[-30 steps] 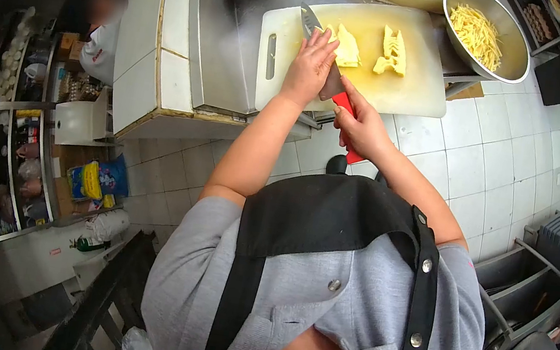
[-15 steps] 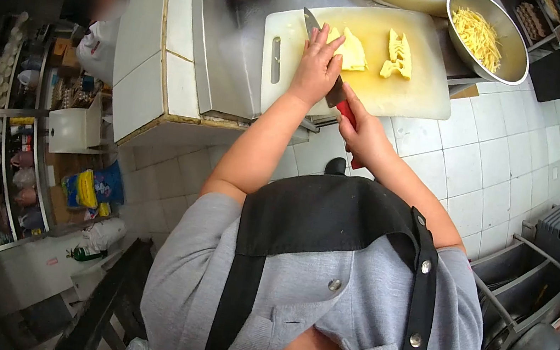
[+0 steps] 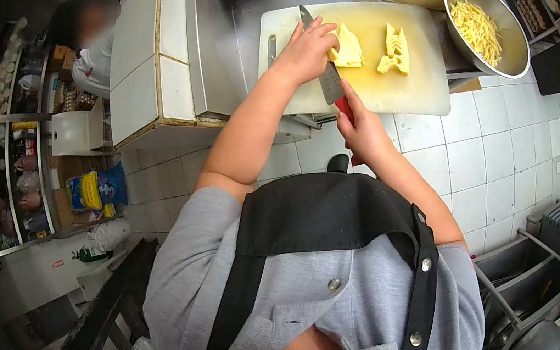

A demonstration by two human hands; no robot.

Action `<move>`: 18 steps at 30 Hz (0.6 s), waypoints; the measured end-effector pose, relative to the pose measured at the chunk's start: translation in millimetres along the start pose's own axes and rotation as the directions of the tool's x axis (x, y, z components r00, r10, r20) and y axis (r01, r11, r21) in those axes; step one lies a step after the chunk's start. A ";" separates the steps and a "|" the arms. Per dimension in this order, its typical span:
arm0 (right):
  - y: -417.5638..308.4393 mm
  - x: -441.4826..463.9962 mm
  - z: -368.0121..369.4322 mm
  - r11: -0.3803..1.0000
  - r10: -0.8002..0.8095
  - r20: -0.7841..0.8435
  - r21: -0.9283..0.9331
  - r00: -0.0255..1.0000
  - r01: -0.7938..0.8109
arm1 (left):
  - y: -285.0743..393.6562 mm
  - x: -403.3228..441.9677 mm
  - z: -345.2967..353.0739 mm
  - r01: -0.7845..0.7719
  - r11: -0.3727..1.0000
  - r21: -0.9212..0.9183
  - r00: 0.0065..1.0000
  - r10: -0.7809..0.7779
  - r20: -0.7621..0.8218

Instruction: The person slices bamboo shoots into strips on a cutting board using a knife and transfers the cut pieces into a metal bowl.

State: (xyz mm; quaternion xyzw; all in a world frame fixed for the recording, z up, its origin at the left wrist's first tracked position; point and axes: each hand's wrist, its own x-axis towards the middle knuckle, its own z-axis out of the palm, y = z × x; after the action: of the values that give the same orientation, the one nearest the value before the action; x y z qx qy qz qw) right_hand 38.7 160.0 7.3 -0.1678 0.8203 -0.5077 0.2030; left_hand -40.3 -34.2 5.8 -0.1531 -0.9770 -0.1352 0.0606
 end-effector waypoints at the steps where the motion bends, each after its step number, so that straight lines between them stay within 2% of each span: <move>1: 0.2 0.3 -1.3 1.000 -0.006 0.002 0.015 1.000 0.006 | -4.9 0.6 4.8 -0.003 1.000 0.001 1.000 0.003 0.001; 2: -2.2 0.2 -3.9 1.000 -0.005 -0.002 0.018 1.000 0.005 | -11.5 -0.9 11.5 -0.032 0.989 -0.147 0.996 0.018 -0.091; 3: -6.7 -0.2 -7.8 0.995 0.068 0.055 0.066 0.996 -0.072 | -11.3 -1.0 9.9 -0.072 0.955 -0.289 0.983 0.018 -0.183; 4: -8.9 -0.1 -10.3 0.983 0.137 0.114 0.109 0.984 -0.150 | -9.7 -4.2 9.3 -0.074 0.955 -0.288 0.983 0.022 -0.181; 5: -8.0 -0.2 -10.7 0.982 0.138 0.113 0.112 0.984 -0.150 | -6.5 -12.0 9.3 -0.063 0.967 -0.249 0.970 0.001 -0.243; 6: -6.5 -0.5 -10.5 0.961 0.152 0.138 0.211 0.979 -0.179 | -3.3 -16.2 7.2 -0.049 0.976 -0.210 0.952 -0.018 -0.305; 10: 8.2 1.1 -6.2 0.873 0.134 0.158 0.449 0.978 -0.192 | -10.1 -20.4 17.3 -0.051 0.978 -0.202 0.955 -0.011 -0.296; 14: 6.6 0.3 -9.8 0.865 0.142 0.178 0.457 0.974 -0.210 | -12.2 -16.3 18.9 -0.076 0.988 -0.133 0.952 0.032 -0.305; 16: -0.8 -0.8 -11.9 0.897 0.143 0.181 0.391 0.973 -0.204 | -9.7 -13.5 15.1 -0.082 0.992 -0.095 0.954 0.051 -0.297; 18: -2.6 -2.2 -11.4 0.897 0.147 0.164 0.393 0.975 -0.202 | -6.9 -11.2 12.4 -0.103 0.992 0.076 0.958 0.119 -0.262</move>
State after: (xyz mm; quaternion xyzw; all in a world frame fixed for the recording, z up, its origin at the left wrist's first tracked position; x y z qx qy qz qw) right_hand 35.1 168.7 14.5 -0.0803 0.6931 -0.6351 0.3314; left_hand -32.8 -40.2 -9.5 -0.1863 -0.9536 -0.1209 0.2031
